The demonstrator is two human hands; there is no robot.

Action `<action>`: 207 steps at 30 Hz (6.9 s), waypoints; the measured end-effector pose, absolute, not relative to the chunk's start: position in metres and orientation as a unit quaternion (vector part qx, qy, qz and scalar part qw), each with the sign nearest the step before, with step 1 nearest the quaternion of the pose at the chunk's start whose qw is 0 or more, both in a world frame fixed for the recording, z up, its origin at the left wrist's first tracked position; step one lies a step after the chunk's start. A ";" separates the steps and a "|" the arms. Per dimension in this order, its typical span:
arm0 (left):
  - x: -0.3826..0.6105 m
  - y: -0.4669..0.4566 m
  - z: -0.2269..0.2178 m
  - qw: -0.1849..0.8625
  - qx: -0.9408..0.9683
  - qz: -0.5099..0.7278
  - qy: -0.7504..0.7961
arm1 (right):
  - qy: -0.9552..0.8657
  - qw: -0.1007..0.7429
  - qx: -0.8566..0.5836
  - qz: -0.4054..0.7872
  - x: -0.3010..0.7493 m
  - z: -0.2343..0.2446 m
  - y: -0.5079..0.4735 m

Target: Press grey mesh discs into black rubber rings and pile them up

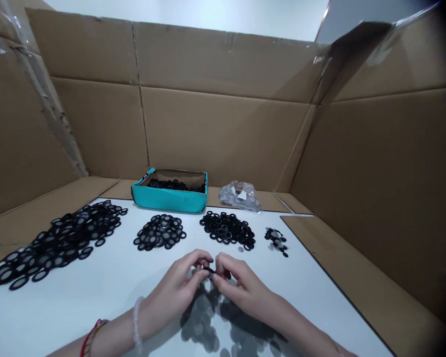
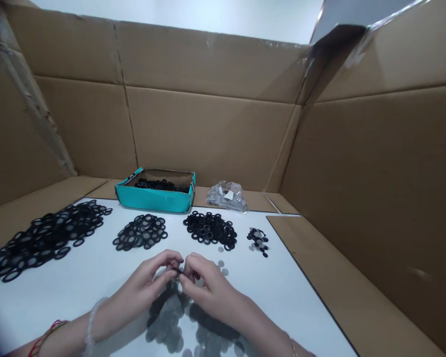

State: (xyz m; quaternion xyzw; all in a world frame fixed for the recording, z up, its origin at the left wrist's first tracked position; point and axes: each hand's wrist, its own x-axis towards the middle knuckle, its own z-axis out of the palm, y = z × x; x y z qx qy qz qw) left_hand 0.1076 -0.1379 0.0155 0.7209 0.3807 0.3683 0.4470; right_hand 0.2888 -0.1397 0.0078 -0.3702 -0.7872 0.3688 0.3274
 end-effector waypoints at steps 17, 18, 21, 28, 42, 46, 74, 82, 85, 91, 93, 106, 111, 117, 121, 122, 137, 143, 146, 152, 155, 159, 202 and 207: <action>0.104 -0.133 0.015 0.472 0.712 0.351 0.383 | -0.808 0.307 -0.368 0.342 0.286 0.005 -0.137; 0.104 -0.132 0.015 0.471 0.707 0.355 0.390 | -0.806 0.321 -0.365 0.337 0.285 0.005 -0.138; 0.106 -0.130 0.016 0.479 0.681 0.379 0.404 | -0.797 0.354 -0.363 0.328 0.284 0.004 -0.140; 0.111 -0.132 0.017 0.661 0.523 0.380 0.380 | -0.778 0.307 -0.389 0.387 0.286 0.006 -0.139; 0.108 -0.128 0.010 0.522 0.653 0.400 0.375 | -0.732 0.401 -0.392 0.387 0.278 -0.004 -0.140; 0.106 -0.127 0.011 0.545 0.635 0.391 0.383 | -0.751 0.375 -0.377 0.391 0.281 0.000 -0.139; 0.107 -0.128 0.020 0.666 0.505 0.368 0.407 | -0.681 0.371 -0.375 0.508 0.284 -0.002 -0.131; 0.107 -0.125 0.017 0.606 0.539 0.364 0.458 | -0.708 0.366 -0.399 0.454 0.280 0.001 -0.137; 0.107 -0.123 0.012 0.603 0.550 0.371 0.443 | -0.711 0.359 -0.405 0.449 0.281 0.000 -0.136; 0.109 -0.122 0.013 0.606 0.528 0.392 0.447 | -0.697 0.380 -0.398 0.459 0.279 -0.001 -0.134; 0.109 -0.124 0.016 0.609 0.524 0.390 0.450 | -0.691 0.391 -0.392 0.464 0.279 -0.002 -0.133; 0.102 -0.123 0.023 0.633 0.544 0.360 0.417 | -0.685 0.379 -0.388 0.486 0.285 -0.001 -0.127; 0.102 -0.124 0.023 0.654 0.539 0.362 0.389 | -0.670 0.392 -0.399 0.488 0.288 0.002 -0.125; 0.099 -0.126 0.018 0.417 0.726 0.389 0.384 | -0.659 0.358 -0.366 0.551 0.285 0.007 -0.130; 0.090 -0.125 0.016 0.248 0.831 0.388 0.311 | -0.640 0.369 -0.360 0.570 0.285 0.013 -0.133; 0.089 -0.125 0.016 0.252 0.828 0.389 0.315 | -0.634 0.372 -0.366 0.571 0.285 0.013 -0.132; 0.053 -0.075 0.022 0.006 0.811 0.334 0.480 | -0.844 0.172 -0.367 0.352 0.289 0.020 -0.152; 0.030 -0.030 0.024 -0.103 0.832 0.226 0.496 | -0.869 0.137 -0.336 0.335 0.287 0.016 -0.150; 0.055 -0.024 0.028 -0.096 0.840 0.216 0.488 | -0.869 0.148 -0.341 0.326 0.289 0.013 -0.147; 0.136 -0.015 0.018 -0.020 0.887 0.158 0.434 | -0.881 0.159 -0.345 0.281 0.293 0.014 -0.144; 0.154 -0.003 0.010 0.027 0.883 0.152 0.444 | -0.891 0.157 -0.346 0.248 0.295 0.013 -0.143; 0.151 0.009 0.008 0.113 0.869 0.159 0.454 | -0.902 0.168 -0.325 0.231 0.295 0.010 -0.144; 0.112 -0.108 0.027 0.544 0.579 0.399 0.457 | -0.725 0.297 -0.439 0.440 0.301 0.003 -0.120; 0.114 -0.110 0.021 0.548 0.615 0.374 0.427 | -0.673 0.404 -0.439 0.437 0.295 0.004 -0.120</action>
